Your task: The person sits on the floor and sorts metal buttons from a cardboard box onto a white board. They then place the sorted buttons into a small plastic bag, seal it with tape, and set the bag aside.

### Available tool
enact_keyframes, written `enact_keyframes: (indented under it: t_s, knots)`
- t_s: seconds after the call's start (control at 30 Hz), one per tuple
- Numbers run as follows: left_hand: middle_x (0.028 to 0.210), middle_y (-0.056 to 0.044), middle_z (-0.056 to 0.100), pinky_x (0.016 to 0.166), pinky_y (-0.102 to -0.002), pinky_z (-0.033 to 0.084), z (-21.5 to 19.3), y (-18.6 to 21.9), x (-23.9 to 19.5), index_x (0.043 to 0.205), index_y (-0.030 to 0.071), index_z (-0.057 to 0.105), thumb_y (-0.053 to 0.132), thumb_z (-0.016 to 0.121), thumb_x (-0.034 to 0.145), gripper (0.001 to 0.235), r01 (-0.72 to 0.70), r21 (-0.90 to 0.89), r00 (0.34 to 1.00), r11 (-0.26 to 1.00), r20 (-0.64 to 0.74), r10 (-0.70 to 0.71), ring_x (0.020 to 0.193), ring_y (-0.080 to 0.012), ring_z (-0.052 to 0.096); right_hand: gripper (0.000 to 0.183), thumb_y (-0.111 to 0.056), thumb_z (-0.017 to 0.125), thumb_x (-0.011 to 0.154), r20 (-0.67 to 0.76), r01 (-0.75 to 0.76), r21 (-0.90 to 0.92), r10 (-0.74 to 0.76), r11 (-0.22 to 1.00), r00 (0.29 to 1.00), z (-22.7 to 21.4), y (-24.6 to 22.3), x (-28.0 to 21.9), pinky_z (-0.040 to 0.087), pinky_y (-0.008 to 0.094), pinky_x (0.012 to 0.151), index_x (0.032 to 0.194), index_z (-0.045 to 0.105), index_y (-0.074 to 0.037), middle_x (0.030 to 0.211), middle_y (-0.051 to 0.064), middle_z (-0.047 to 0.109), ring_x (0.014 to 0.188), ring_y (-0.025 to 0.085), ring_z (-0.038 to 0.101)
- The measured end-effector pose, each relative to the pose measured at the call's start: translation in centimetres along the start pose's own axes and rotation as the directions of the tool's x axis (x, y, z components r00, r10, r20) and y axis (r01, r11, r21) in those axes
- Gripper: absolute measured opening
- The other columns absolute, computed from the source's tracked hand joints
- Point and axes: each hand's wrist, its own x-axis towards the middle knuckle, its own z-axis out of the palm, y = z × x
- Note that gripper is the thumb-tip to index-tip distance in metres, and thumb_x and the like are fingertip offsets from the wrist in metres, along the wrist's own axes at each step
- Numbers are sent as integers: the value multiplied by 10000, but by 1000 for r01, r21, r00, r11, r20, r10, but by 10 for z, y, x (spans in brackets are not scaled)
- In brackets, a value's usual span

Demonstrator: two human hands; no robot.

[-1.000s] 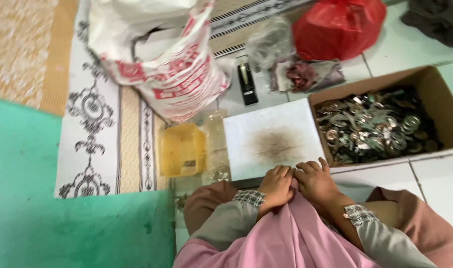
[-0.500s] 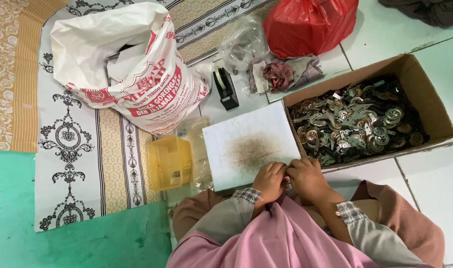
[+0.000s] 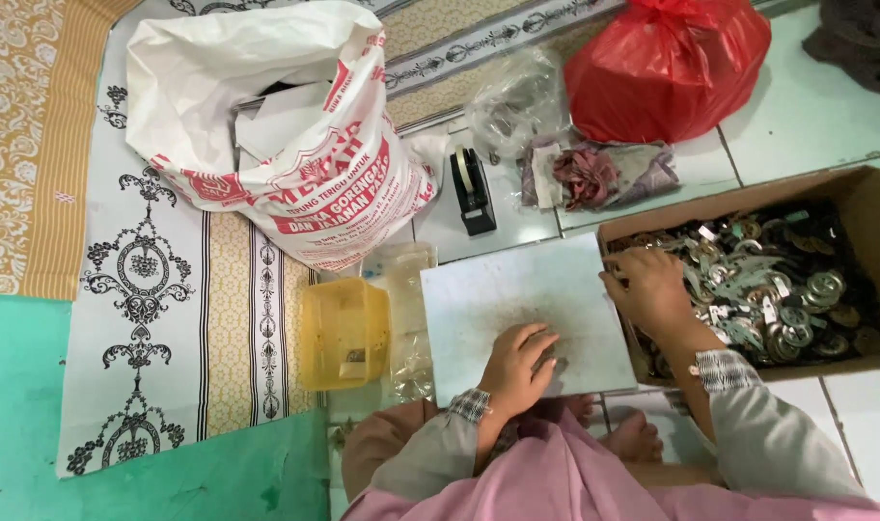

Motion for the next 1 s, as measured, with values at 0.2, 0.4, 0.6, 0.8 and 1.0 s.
enact_keyframes:
  t_s: [0.2, 0.4, 0.6, 0.8, 1.0]
  knots:
    - [1291, -195, 622, 999, -524, 468, -18, -22, -42, 1239, 26, 689, 178, 641, 960, 322, 57, -206, 988, 977, -132, -86, 1178, -373, 585, 385, -284, 738, 866, 284, -103, -44, 111, 994, 952, 85, 46, 117, 566, 561, 852, 1199, 752, -90, 1156, 163, 762, 1036, 438, 694]
    - [1381, -185, 551, 1078, -550, 440, 5, -48, -66, 1299, 109, 666, 169, 645, 952, 353, 170, -461, 980, 871, -11, -197, 1297, -396, 540, 704, -361, 545, 985, 765, -229, -341, 411, 912, 495, 109, 10, 198, 462, 582, 1096, 1617, 236, -349, 1621, 128, 260, 1481, 386, 312]
    - [1043, -104, 660, 783, -260, 537, -9, -41, -30, 1317, -61, 665, 138, 751, 923, 450, 642, -696, 396, -320, 659, -640, 914, -188, 714, 623, -203, 700, 950, 811, -223, -396, 453, 891, 369, 133, 26, 201, 347, 591, 1214, 1505, 418, -217, 1724, 90, 151, 1565, 366, 197]
    - [1314, -179, 619, 1008, -494, 505, 13, -48, -60, 1205, 68, 723, 99, 671, 992, 222, 5, -517, 974, 856, -192, -122, 1212, -357, 599, 417, 9, 518, 764, 319, -243, 260, 154, 935, 935, 135, 46, 144, 527, 457, 931, 1096, 769, 27, 1110, 218, 743, 1043, 384, 669]
    - [1450, -165, 519, 996, -433, 516, -5, -17, -55, 1452, 78, 544, 239, 532, 1054, 429, -89, -661, 931, 745, -320, -173, 1341, -301, 533, 146, -35, 740, 848, 43, -82, 634, 71, 769, 997, 3, -120, 6, 605, 304, 837, 967, 787, -103, 1007, 61, 793, 899, 182, 747]
